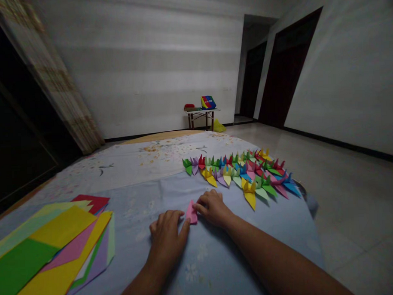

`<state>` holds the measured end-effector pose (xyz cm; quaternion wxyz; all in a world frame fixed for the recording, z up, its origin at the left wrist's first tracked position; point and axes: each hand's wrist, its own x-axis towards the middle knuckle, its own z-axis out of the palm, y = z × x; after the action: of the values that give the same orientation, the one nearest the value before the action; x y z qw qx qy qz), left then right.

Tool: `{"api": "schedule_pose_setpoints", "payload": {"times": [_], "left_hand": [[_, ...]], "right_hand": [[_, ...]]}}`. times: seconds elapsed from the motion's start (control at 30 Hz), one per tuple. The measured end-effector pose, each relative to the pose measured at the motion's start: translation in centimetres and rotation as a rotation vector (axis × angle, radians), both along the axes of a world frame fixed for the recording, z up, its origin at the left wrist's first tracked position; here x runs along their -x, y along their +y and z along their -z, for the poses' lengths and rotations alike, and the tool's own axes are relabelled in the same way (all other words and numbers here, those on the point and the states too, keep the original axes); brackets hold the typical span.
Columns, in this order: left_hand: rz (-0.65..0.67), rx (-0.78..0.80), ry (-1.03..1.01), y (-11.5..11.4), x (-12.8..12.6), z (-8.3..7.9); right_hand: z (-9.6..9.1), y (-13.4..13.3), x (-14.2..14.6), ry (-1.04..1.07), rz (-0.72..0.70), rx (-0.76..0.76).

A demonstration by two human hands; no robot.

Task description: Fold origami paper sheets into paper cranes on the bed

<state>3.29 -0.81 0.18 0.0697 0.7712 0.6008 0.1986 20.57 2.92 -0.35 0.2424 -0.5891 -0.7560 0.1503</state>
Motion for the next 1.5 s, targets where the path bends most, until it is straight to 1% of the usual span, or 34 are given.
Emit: {"api": "schedule_pose_setpoints", "payload": {"times": [0.2, 0.4, 0.67, 0.77, 0.97, 1.1, 1.33, 1.5], "left_hand": [[0.007, 0.011, -0.020, 0.4, 0.1, -0.1], [0.037, 0.017, -0.044, 0.5, 0.2, 0.0], [0.065, 0.036, -0.078, 0.4, 0.0, -0.4], [0.058, 0.033, -0.079, 0.5, 0.1, -0.2], [0.041, -0.006, -0.088, 1.1, 0.2, 0.5], [0.038, -0.026, -0.086, 1.3, 0.2, 0.7], [0.061, -0.026, -0.079, 1.2, 0.1, 0.8], [0.046, -0.035, -0.077, 1.0, 0.0, 0.6]], "right_hand": [[-0.2, 0.1, -0.5, 0.008, 0.010, -0.032], [-0.4, -0.4, -0.4, 0.007, -0.048, 0.000], [-0.1, -0.5, -0.2, 0.064, -0.074, 0.014], [0.0, -0.4, -0.2, 0.057, -0.066, 0.018], [0.1, -0.5, -0.1, 0.033, -0.053, -0.026], [0.1, -0.5, -0.1, 0.041, -0.056, -0.006], [0.5, -0.2, 0.0, 0.182, -0.051, 0.028], [0.4, -0.2, -0.2, 0.285, -0.109, 0.046]]}}
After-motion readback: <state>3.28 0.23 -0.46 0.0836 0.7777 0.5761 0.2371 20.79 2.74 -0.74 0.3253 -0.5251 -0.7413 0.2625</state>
